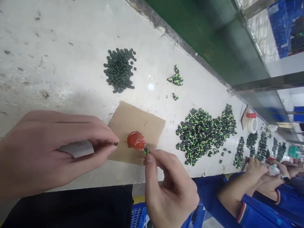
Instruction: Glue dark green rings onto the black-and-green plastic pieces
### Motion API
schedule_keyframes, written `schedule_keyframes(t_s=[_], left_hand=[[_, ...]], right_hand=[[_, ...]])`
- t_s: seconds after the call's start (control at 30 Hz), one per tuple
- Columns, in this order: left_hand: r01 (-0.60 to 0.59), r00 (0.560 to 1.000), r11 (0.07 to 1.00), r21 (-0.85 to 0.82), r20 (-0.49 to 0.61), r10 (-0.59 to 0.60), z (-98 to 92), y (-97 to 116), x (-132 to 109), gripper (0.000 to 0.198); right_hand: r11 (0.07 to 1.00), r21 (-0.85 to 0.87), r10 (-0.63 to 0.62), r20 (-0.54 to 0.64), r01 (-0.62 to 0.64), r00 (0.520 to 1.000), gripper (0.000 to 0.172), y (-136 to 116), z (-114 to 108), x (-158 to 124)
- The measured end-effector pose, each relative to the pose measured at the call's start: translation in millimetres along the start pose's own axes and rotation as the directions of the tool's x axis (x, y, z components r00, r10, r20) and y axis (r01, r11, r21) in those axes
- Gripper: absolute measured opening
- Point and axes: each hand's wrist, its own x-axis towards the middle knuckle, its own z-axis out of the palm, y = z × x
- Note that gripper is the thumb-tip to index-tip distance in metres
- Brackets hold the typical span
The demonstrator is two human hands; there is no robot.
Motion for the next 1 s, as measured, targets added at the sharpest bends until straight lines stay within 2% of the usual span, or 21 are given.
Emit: schedule_keyframes(t_s=[0.47, 0.53, 0.6, 0.67, 0.77, 0.83, 1.0], left_hand=[[0.006, 0.999, 1.000, 0.004, 0.034, -0.006, 0.4, -2.5, -5.5, 0.022], [-0.012, 1.000, 1.000, -0.008, 0.022, 0.012, 0.9, -2.4, -5.9, 0.021], [-0.003, 1.000, 1.000, -0.026, 0.016, 0.003, 1.5, -1.1, -4.8, 0.018], [0.028, 1.000, 0.998, -0.052, 0.012, -0.027, 1.6, 1.0, -2.3, 0.016], [0.052, 0.999, 0.994, -0.094, 0.007, -0.052, 0.7, 3.6, 1.2, 0.014], [0.054, 0.998, 0.992, -0.115, -0.003, -0.055, 0.0, 4.1, 2.3, 0.014], [0.070, 0.998, 0.985, -0.157, 0.005, -0.070, 1.4, 2.3, 2.1, 0.014]], right_hand=[[1.000, 0.006, -0.013, 0.017, 0.013, 1.000, 0.026, -1.2, -0.2, -2.0], [0.999, 0.024, 0.027, -0.008, -0.026, 1.000, 0.022, -1.9, -1.3, -1.3], [0.987, 0.100, 0.128, -0.019, -0.126, 0.992, 0.015, -2.3, -3.3, 1.5], [0.909, 0.301, 0.285, 0.051, -0.287, 0.957, 0.007, -2.3, -5.6, 6.7], [0.678, 0.558, 0.426, 0.230, -0.477, 0.875, 0.010, -2.7, -7.8, 15.9], [0.595, 0.597, 0.468, 0.287, -0.538, 0.836, 0.014, -4.0, -8.6, 20.3], [0.471, 0.606, 0.517, 0.399, -0.641, 0.757, 0.016, -9.1, -10.5, 23.2]])
